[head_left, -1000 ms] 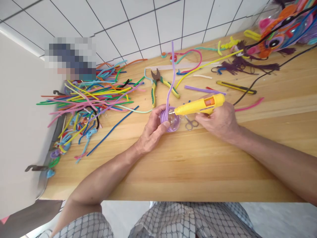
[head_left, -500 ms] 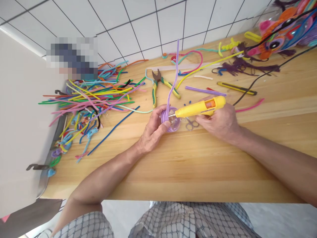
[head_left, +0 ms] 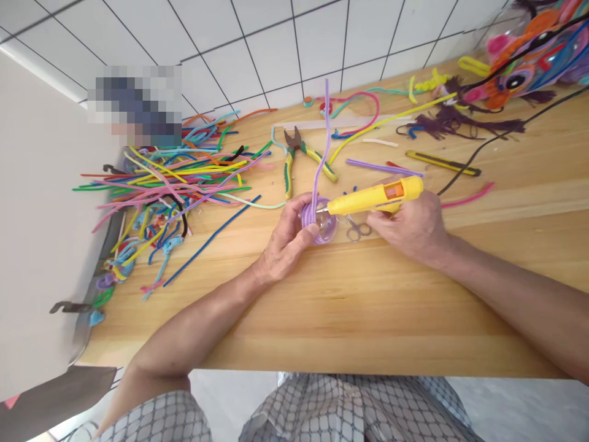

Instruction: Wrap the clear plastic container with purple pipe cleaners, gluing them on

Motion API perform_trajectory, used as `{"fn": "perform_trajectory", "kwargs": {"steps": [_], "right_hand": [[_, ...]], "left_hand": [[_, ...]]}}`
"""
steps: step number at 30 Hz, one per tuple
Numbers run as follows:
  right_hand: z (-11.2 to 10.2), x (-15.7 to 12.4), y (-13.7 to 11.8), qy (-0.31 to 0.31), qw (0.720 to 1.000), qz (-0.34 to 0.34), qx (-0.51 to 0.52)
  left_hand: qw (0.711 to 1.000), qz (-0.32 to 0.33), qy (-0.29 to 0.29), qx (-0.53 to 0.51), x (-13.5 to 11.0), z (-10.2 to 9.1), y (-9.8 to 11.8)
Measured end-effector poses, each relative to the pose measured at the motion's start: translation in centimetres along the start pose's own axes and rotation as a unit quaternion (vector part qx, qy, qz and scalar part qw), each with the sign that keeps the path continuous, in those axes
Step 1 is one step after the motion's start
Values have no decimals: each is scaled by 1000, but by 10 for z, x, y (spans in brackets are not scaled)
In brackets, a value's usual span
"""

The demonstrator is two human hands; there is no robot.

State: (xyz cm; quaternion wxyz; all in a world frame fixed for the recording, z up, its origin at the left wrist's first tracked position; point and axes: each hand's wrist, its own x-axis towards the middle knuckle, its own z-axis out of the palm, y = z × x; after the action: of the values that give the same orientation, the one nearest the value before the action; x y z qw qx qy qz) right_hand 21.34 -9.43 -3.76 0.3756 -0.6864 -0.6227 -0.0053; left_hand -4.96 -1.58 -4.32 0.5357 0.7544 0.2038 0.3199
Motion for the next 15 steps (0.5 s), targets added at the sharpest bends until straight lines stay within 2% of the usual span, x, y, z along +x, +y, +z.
{"fn": "perform_trajectory", "kwargs": {"steps": [5,12,15], "right_hand": [[1,2,-2,2,1000,14,-8],[-2,-1,0,4,1000,-30,1],[-2,-2,-2,-5,1000,-27,2]], "left_hand": [[1000,-1,5,5,0,0,1],[1000,1,10,-10,0,1,1],[1000,0,4,-15,1,1,1]]}}
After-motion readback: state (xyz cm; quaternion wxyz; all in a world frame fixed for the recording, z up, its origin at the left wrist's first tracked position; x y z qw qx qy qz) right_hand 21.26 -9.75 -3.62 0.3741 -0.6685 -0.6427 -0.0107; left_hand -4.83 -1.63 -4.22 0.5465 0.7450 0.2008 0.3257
